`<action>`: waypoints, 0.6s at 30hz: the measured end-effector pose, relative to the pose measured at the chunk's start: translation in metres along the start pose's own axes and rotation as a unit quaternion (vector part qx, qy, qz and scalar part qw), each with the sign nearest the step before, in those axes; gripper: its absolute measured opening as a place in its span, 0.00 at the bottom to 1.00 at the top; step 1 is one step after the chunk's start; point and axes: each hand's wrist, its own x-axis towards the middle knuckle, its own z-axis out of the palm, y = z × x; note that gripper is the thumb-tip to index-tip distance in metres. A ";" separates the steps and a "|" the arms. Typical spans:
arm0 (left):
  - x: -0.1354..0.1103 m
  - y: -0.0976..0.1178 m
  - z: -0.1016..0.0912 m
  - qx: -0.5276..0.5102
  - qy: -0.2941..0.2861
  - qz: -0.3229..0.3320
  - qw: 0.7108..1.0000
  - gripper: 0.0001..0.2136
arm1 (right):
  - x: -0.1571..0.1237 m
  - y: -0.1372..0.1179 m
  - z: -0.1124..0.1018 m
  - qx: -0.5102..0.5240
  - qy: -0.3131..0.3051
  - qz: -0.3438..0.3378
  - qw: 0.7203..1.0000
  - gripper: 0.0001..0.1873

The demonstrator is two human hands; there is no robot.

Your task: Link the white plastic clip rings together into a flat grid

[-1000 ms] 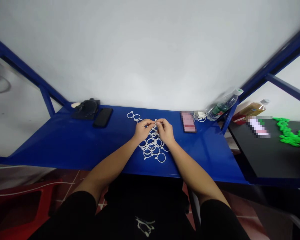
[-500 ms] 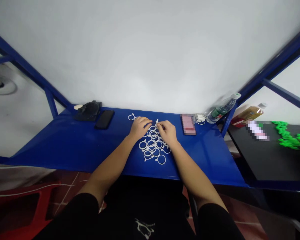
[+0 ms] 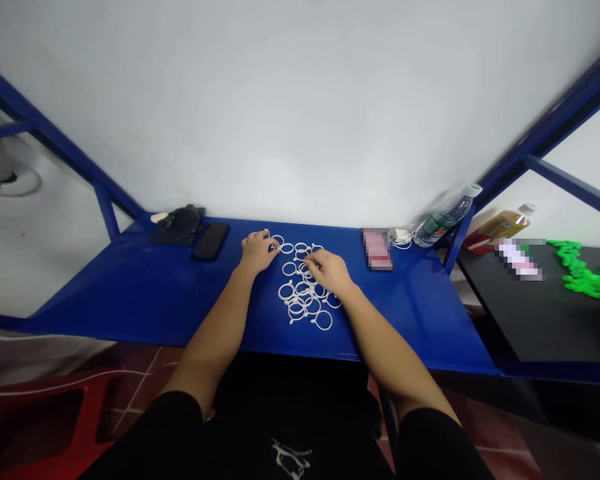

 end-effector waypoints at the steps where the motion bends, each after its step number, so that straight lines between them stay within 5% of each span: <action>1: 0.000 0.002 0.000 -0.004 0.008 0.004 1.000 0.03 | 0.000 0.000 0.000 0.000 -0.001 0.002 1.000 0.10; 6: 0.001 0.019 -0.003 -0.082 0.088 0.058 0.991 0.03 | -0.001 0.002 0.002 -0.004 0.023 0.011 1.000 0.12; 13: -0.013 0.057 0.000 -0.201 0.146 0.244 0.938 0.05 | -0.002 0.001 0.003 0.025 0.092 0.022 0.995 0.15; 18: -0.018 0.067 0.001 -0.242 0.151 0.242 0.927 0.07 | -0.001 -0.001 0.002 0.032 0.087 0.012 0.996 0.14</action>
